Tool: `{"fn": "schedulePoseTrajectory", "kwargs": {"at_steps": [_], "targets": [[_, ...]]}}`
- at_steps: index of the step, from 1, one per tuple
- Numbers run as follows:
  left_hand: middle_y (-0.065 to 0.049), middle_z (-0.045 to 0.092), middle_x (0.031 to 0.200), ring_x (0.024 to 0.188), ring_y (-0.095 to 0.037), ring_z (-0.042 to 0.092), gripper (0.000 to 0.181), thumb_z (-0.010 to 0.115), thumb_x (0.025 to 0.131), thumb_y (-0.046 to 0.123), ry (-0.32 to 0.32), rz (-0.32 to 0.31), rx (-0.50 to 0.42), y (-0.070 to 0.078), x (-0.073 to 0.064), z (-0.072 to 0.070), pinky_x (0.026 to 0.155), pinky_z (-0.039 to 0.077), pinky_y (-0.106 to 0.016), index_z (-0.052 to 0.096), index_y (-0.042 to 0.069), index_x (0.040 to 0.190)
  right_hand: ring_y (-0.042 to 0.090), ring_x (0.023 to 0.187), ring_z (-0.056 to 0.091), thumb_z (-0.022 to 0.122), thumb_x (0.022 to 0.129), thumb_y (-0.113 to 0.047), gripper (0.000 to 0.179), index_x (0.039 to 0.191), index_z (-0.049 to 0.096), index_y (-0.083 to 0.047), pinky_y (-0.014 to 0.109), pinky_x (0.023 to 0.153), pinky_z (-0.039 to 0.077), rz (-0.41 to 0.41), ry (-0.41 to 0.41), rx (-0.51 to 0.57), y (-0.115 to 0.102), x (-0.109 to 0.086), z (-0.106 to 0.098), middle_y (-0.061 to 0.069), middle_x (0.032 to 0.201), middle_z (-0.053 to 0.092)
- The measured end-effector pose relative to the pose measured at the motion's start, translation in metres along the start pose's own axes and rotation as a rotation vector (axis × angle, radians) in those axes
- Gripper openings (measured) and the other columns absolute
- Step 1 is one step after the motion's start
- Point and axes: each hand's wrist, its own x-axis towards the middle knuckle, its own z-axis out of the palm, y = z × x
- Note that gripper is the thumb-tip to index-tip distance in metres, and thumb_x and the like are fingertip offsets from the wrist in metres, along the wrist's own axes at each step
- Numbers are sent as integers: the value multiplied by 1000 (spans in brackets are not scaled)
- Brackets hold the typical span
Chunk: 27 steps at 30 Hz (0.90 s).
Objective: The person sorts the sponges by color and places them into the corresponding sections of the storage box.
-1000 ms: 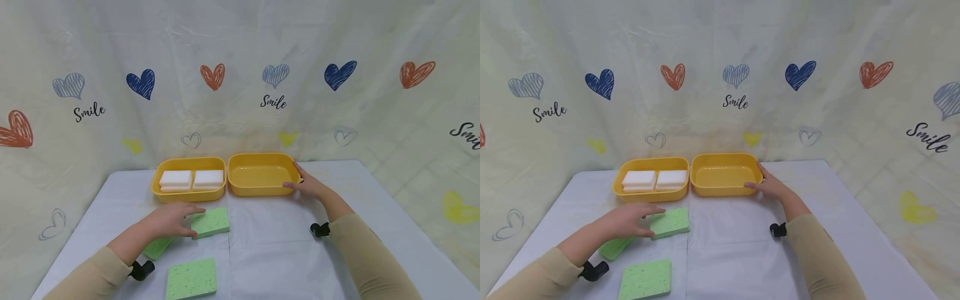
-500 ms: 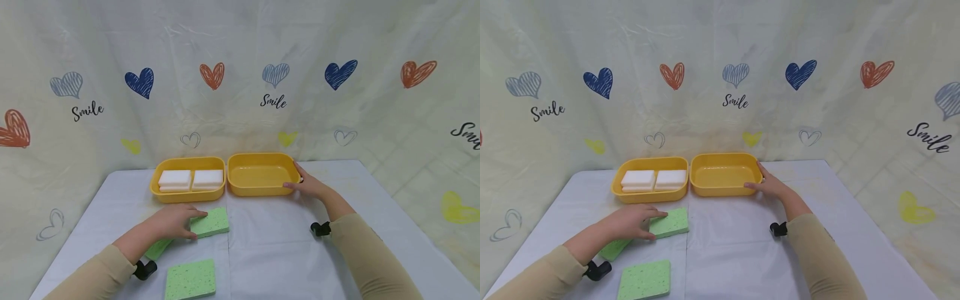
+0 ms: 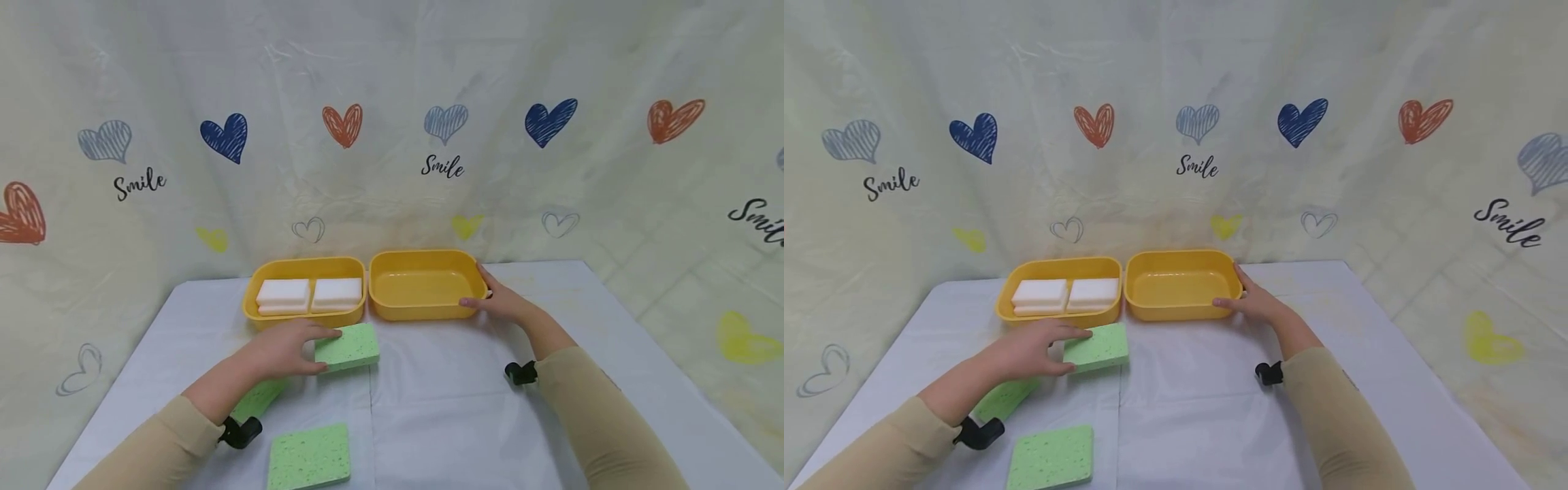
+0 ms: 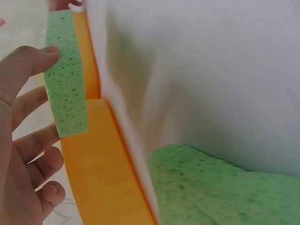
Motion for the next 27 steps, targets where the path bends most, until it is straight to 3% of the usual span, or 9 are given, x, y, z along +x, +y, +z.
{"fn": "schedulePoseTrajectory", "kwargs": {"at_steps": [5, 10, 17, 27], "targets": [[3, 60, 136, 127, -20, 54, 57, 75, 83, 46, 17, 1, -13, 5, 10, -11, 105, 44, -43, 61, 30, 136, 46, 139, 27, 68, 82, -66, 116, 158, -14, -32, 68, 113, 18, 12, -4, 7, 0, 2, 1, 22, 163, 9], [4, 60, 136, 126, -20, 54, 57, 74, 84, 48, 46, -3, -13, 12, 29, -22, 103, 45, -43, 60, 33, 137, 47, 139, 25, 68, 83, -64, 115, 157, -15, -33, 69, 112, 18, 23, -3, 11, -1, 3, 0, 22, 163, 8], [8, 57, 139, 129, -18, 51, 56, 72, 85, 51, 50, -70, -60, 19, 70, -34, 105, 43, -43, 58, 41, 138, 47, 141, 23, 68, 85, -60, 113, 157, -15, -33, 69, 112, 16, 31, -3, 24, -1, 0, -2, 22, 164, 6], [4, 57, 140, 127, -21, 51, 57, 72, 86, 51, 8, -111, -92, 24, 128, -36, 107, 41, -42, 57, 37, 140, 47, 142, 22, 69, 83, -62, 115, 157, -14, -34, 69, 112, 16, 27, -11, 37, -1, 1, -1, 19, 165, 4]]}}
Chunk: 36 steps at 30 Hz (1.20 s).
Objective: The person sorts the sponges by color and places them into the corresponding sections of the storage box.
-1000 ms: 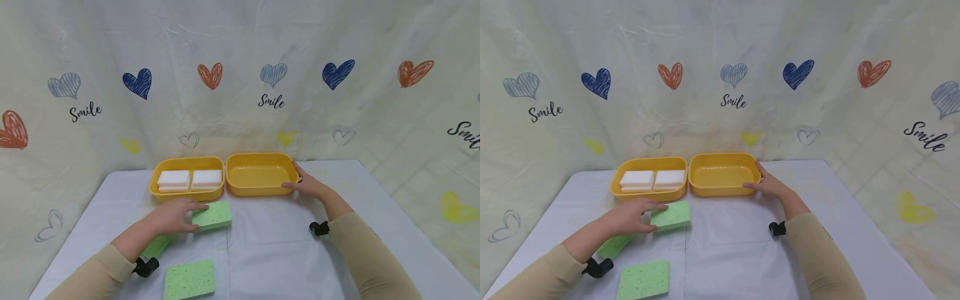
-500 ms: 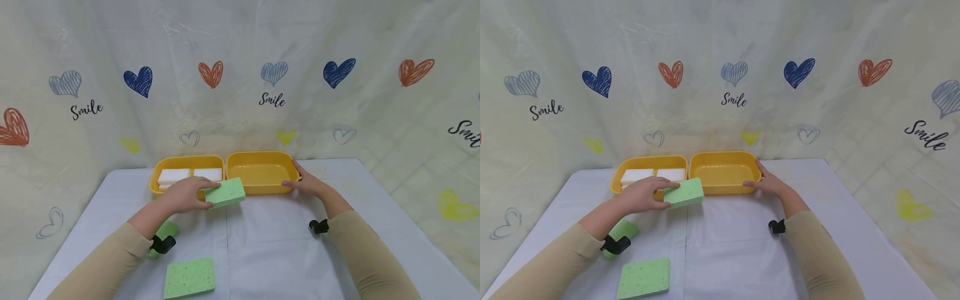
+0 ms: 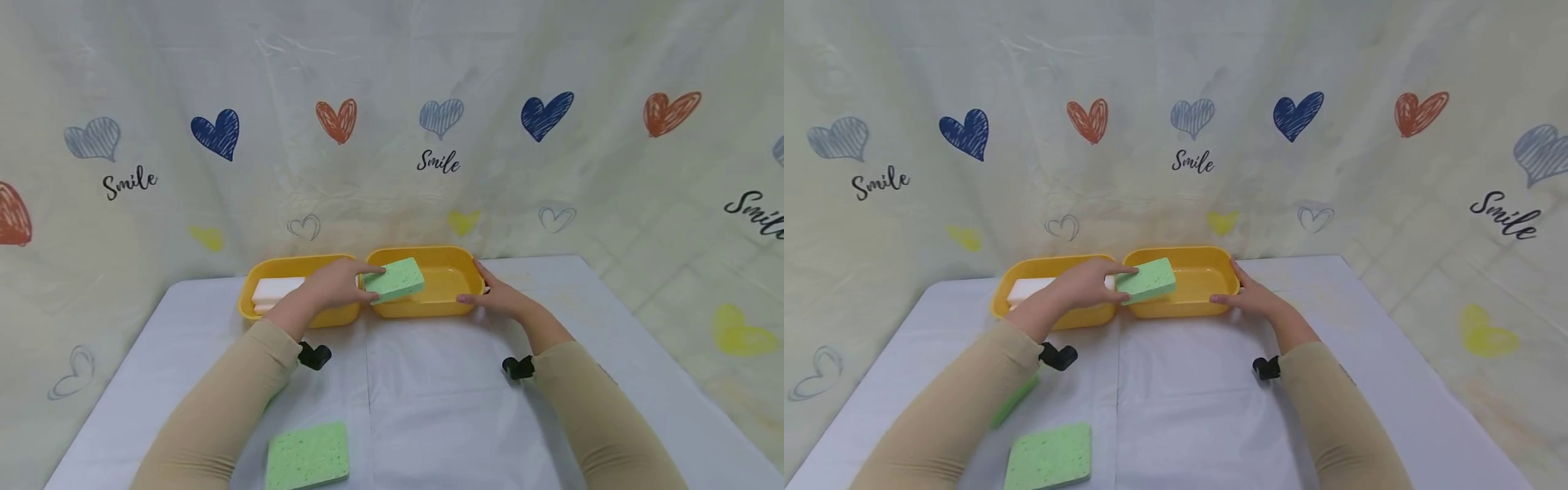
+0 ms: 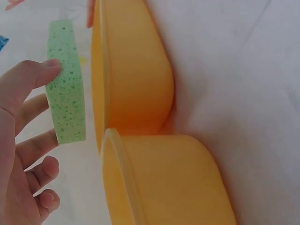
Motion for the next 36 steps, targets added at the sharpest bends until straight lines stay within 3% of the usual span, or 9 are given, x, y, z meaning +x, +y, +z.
{"fn": "schedulePoseTrajectory", "kwargs": {"at_steps": [9, 17, 24, 29, 36], "targets": [[2, 61, 133, 117, -24, 52, 51, 74, 86, 47, -41, -26, 82, 3, 37, 11, 107, 39, -42, 63, 35, 134, 47, 144, 18, 69, 84, -60, 112, 157, -13, -37, 69, 112, 14, 15, -4, 5, 0, 3, 4, 17, 166, 1], [2, 61, 125, 116, -28, 42, 45, 77, 85, 42, -93, -101, 172, 1, 48, 22, 110, 33, -44, 68, 33, 128, 45, 143, 22, 70, 84, -60, 112, 157, -11, -37, 68, 113, 16, 17, -7, 10, -4, 2, 8, 17, 166, 4], [-1, 58, 121, 116, -27, 38, 41, 80, 83, 38, -86, -151, 217, 7, 51, 23, 110, 31, -42, 71, 33, 122, 44, 141, 25, 70, 84, -61, 111, 157, -11, -39, 67, 113, 18, 12, 4, -5, -5, 2, 6, 18, 165, 7], [3, 61, 116, 113, -25, 37, 43, 81, 83, 37, -79, -123, 228, 8, 55, 24, 107, 32, -39, 71, 33, 124, 44, 138, 30, 71, 83, -60, 111, 157, -10, -39, 67, 113, 20, 24, 8, -4, -5, 1, 5, 19, 164, 11], [5, 64, 126, 108, -24, 40, 57, 79, 82, 48, -51, -39, 249, 5, 63, 24, 101, 32, -39, 64, 33, 134, 45, 138, 28, 70, 84, -60, 111, 157, -10, -39, 68, 113, 19, 36, 18, -5, -2, -1, 2, 20, 164, 9]]}}
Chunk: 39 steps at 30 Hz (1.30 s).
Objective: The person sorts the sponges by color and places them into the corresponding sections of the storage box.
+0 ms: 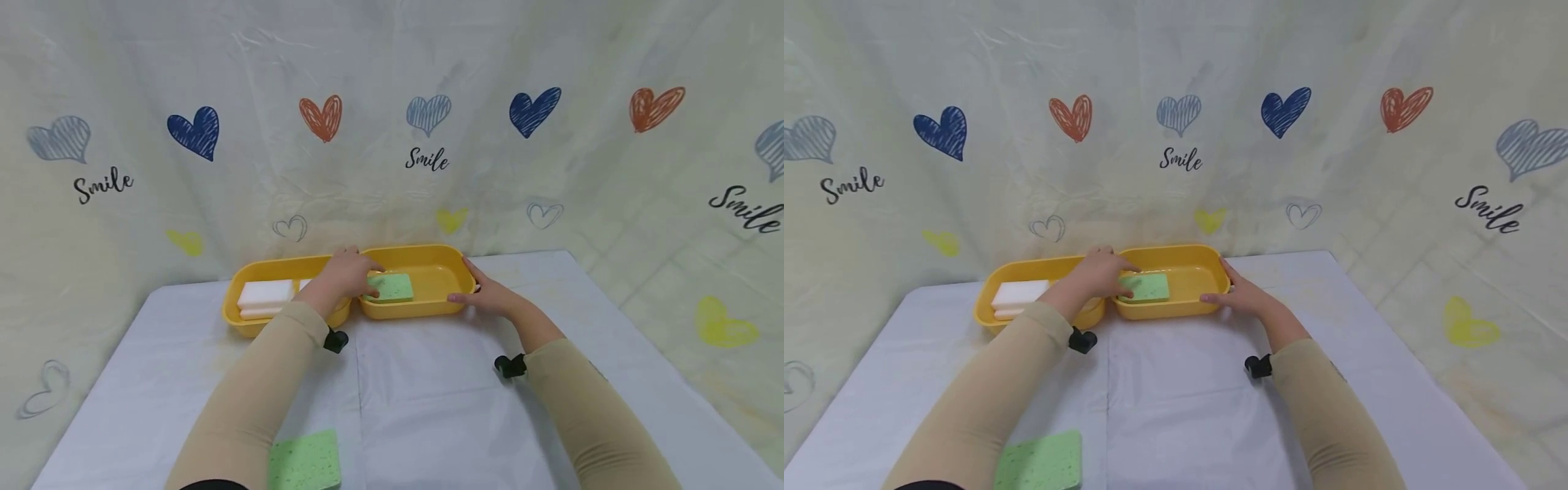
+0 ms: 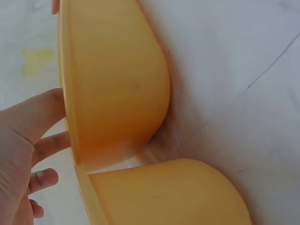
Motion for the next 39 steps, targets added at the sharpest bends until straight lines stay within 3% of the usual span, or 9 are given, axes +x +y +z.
{"fn": "schedulePoseTrajectory", "kwargs": {"at_steps": [8, 17, 23, 30, 33, 39], "targets": [[4, 62, 134, 113, -26, 43, 54, 76, 85, 47, 48, 25, -71, -4, -19, -8, 105, 31, -43, 64, 29, 135, 47, 141, 24, 70, 83, -61, 112, 156, -12, -39, 69, 112, 18, -6, 1, -8, 1, 2, -1, 20, 164, 6], [2, 60, 136, 121, -27, 46, 55, 74, 88, 46, 132, 57, -86, -24, -61, -15, 108, 34, -45, 61, 29, 138, 48, 143, 19, 69, 84, -61, 113, 157, -13, -36, 69, 113, 16, -43, -7, -12, 3, 3, -2, 20, 165, 4], [0, 60, 137, 135, -35, 41, 58, 72, 88, 50, 156, 5, -110, -44, -104, -19, 116, 25, -52, 60, 28, 139, 49, 143, 18, 68, 85, -61, 112, 157, -13, -35, 69, 112, 15, -65, -13, -24, 2, 2, -2, 22, 164, 4], [0, 66, 128, 112, -31, 53, 53, 77, 85, 45, 217, 38, -49, -69, -161, -18, 98, 41, -48, 66, 25, 132, 50, 142, 19, 67, 86, -60, 111, 157, -14, -35, 70, 112, 15, -49, -27, -16, 3, 3, 0, 22, 164, 4], [0, 68, 126, 107, -29, 54, 51, 78, 83, 42, 215, 29, -49, -80, -185, -14, 92, 42, -48, 68, 25, 130, 49, 142, 19, 67, 85, -62, 112, 157, -15, -35, 70, 112, 15, -40, -25, -17, 2, 3, 0, 22, 164, 3], [0, 68, 124, 108, -29, 56, 50, 79, 82, 45, 180, -44, -65, -90, -224, -5, 92, 43, -52, 69, 26, 128, 49, 141, 20, 67, 85, -62, 112, 157, -15, -33, 70, 112, 15, -49, -22, -20, 2, 4, -1, 23, 164, 3]]}}
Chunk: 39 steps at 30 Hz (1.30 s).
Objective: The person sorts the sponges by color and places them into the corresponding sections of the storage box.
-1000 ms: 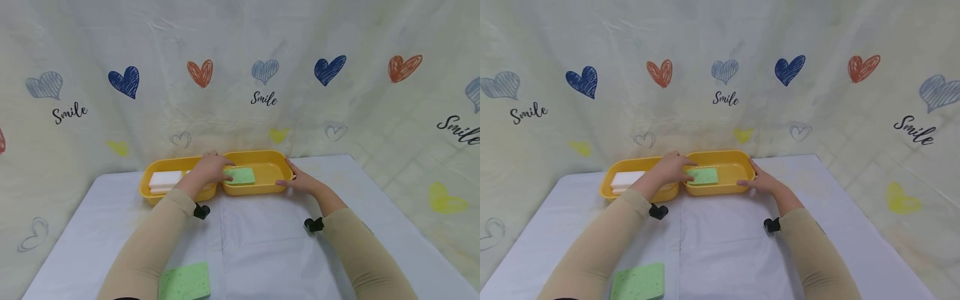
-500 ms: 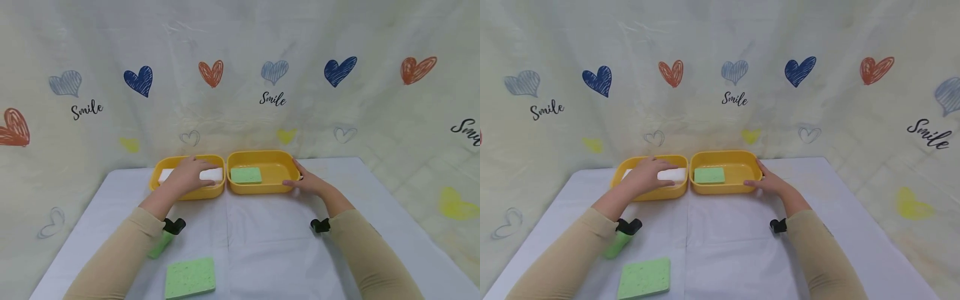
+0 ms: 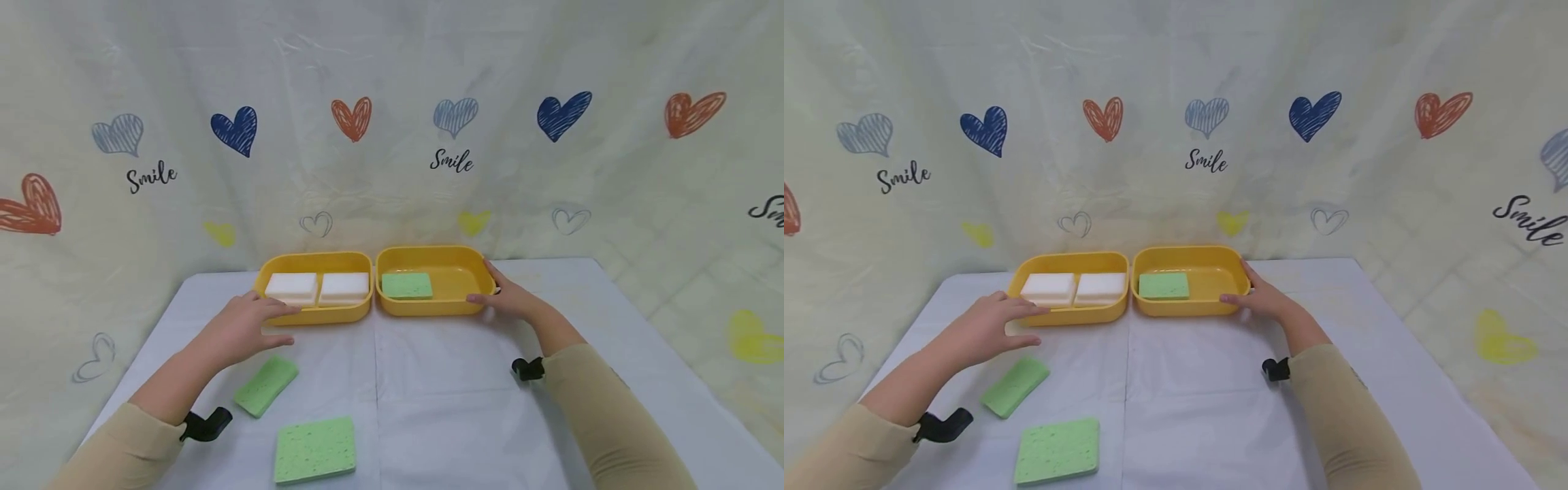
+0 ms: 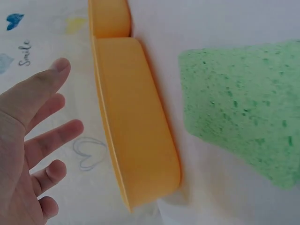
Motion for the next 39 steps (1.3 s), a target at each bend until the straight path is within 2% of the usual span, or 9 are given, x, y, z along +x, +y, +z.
{"fn": "schedulePoseTrajectory", "kwargs": {"at_steps": [3, 7, 11, 15, 20, 29, 39], "targets": [[-1, 67, 126, 110, -30, 55, 51, 78, 83, 46, -15, -32, -8, -1, -12, 5, 92, 44, -54, 69, 25, 128, 49, 142, 19, 67, 85, -62, 113, 157, -15, -33, 70, 112, 15, 0, 3, 4, 2, 1, -1, 22, 164, 3], [-1, 67, 127, 104, -28, 56, 55, 77, 82, 49, -43, -57, -1, -2, -26, 19, 87, 45, -52, 68, 23, 130, 50, 142, 19, 67, 85, -63, 113, 157, -15, -34, 71, 111, 15, 9, 5, 2, 4, 2, 1, 23, 164, 3], [0, 68, 124, 103, -28, 57, 59, 78, 79, 52, -103, -113, 4, -4, -39, 35, 87, 45, -52, 68, 24, 130, 49, 140, 22, 67, 85, -63, 113, 157, -16, -34, 71, 111, 17, 13, 8, -10, 3, 2, 1, 23, 163, 5], [-1, 69, 121, 105, -29, 58, 62, 78, 76, 57, -153, -172, 3, -6, -50, 44, 87, 46, -53, 68, 24, 128, 49, 140, 22, 67, 85, -62, 113, 156, -16, -34, 70, 111, 17, 9, 4, -18, 2, 1, 1, 23, 164, 5], [-3, 69, 117, 98, -26, 58, 68, 76, 73, 64, -156, -184, 34, -6, -61, 51, 83, 47, -51, 69, 24, 127, 51, 144, 15, 66, 86, -62, 112, 156, -16, -35, 71, 111, 14, 12, -1, -22, 0, 1, 0, 22, 164, 0], [-1, 69, 109, 91, -21, 56, 71, 76, 71, 66, -152, -185, 81, -2, -64, 50, 77, 46, -48, 68, 25, 128, 51, 142, 18, 67, 84, -65, 113, 156, -16, -37, 71, 111, 16, 18, 2, -18, 2, 0, 1, 22, 164, 2], [0, 70, 115, 92, -20, 54, 60, 81, 75, 48, -101, -184, 61, 0, -61, 47, 78, 44, -46, 67, 27, 129, 50, 142, 20, 66, 83, -66, 114, 156, -15, -36, 71, 111, 16, 7, 9, -23, 3, 1, 1, 21, 164, 4]]}}
